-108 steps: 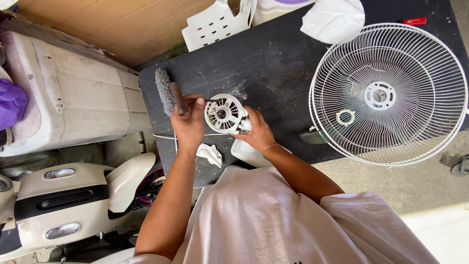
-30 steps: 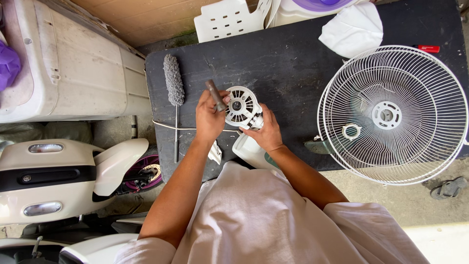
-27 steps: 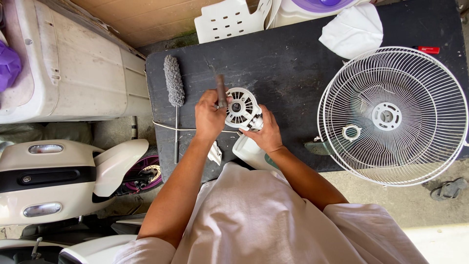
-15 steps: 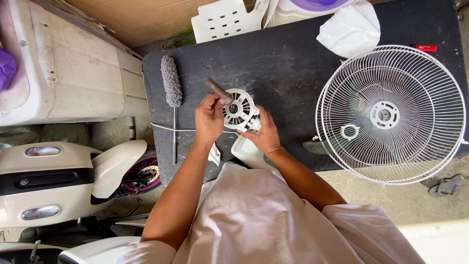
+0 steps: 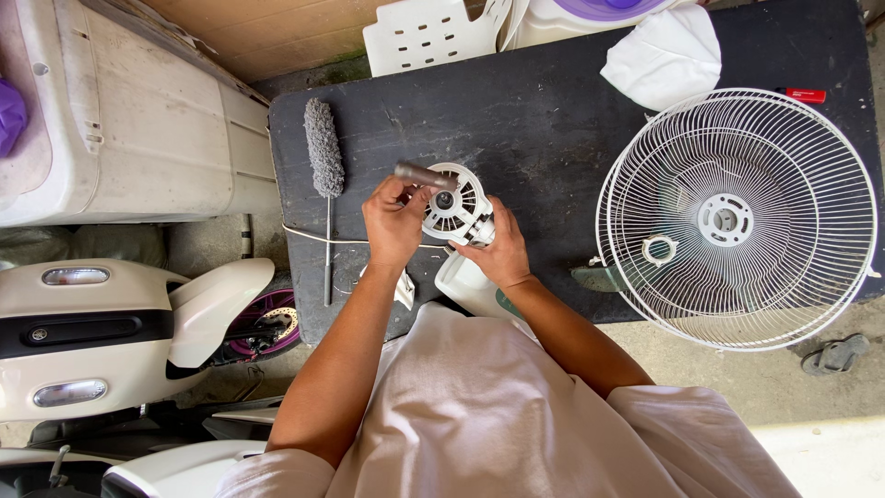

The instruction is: The person cleans the internal motor housing of a disassembled electric fan using a duster and a cloth. They then reattach the fan blade hub to the motor shaft and use a hammer to tap it into place.

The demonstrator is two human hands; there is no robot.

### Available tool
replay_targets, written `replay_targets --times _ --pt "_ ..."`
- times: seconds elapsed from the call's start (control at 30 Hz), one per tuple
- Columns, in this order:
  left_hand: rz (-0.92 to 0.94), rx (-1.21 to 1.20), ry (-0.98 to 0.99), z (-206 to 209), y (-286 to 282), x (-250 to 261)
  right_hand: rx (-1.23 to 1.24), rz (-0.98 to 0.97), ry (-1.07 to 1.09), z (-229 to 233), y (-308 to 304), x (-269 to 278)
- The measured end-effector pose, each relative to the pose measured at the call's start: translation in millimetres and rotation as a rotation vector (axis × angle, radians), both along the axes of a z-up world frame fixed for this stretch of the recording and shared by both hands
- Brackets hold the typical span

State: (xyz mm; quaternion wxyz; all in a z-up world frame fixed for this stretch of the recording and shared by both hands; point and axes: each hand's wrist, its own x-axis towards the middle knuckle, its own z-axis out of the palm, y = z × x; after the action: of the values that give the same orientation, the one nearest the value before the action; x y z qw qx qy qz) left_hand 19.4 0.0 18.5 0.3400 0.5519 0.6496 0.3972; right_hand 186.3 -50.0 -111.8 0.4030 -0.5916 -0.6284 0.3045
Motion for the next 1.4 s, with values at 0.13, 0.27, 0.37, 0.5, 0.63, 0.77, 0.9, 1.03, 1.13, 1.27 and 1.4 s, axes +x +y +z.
replay_targets --times 0.13,0.27,0.37,0.5,0.63,0.77,0.9,1.03,1.13,1.27,1.4 --pt "-0.134 0.179 -0.015 -9 -1 -5 -0.095 -0.011 0.022 -1 -2 0" --pt "-0.152 0.122 -0.249 -22 -3 -2 0.006 -0.024 0.018 -3 -1 0" --pt "-0.162 0.231 -0.244 -25 -5 0 0.007 -0.024 0.009 -5 -3 1" --pt "-0.111 0.2 -0.127 -21 -5 -2 -0.009 -0.033 0.015 -5 -3 0" --pt "-0.047 0.082 -0.014 -18 -2 -6 -0.018 -0.028 0.017 -4 -3 0" --pt "-0.117 0.173 0.001 -20 1 -9 -0.013 -0.034 0.024 -1 -2 0" --pt "-0.17 0.163 -0.19 -23 0 -8 -0.051 -0.022 0.032 1 -2 0" --pt "-0.139 0.289 0.007 -16 -3 -2 -0.018 -0.013 0.024 2 -3 2" --pt "-0.083 0.144 0.045 -5 -3 0 -0.07 -0.015 0.041 2 -3 1" --pt "-0.136 0.147 0.04 6 -4 1 -0.018 -0.014 0.037 2 -4 1" --pt "-0.166 0.123 0.045 4 -8 -2 -0.008 -0.017 0.026 1 -4 1"
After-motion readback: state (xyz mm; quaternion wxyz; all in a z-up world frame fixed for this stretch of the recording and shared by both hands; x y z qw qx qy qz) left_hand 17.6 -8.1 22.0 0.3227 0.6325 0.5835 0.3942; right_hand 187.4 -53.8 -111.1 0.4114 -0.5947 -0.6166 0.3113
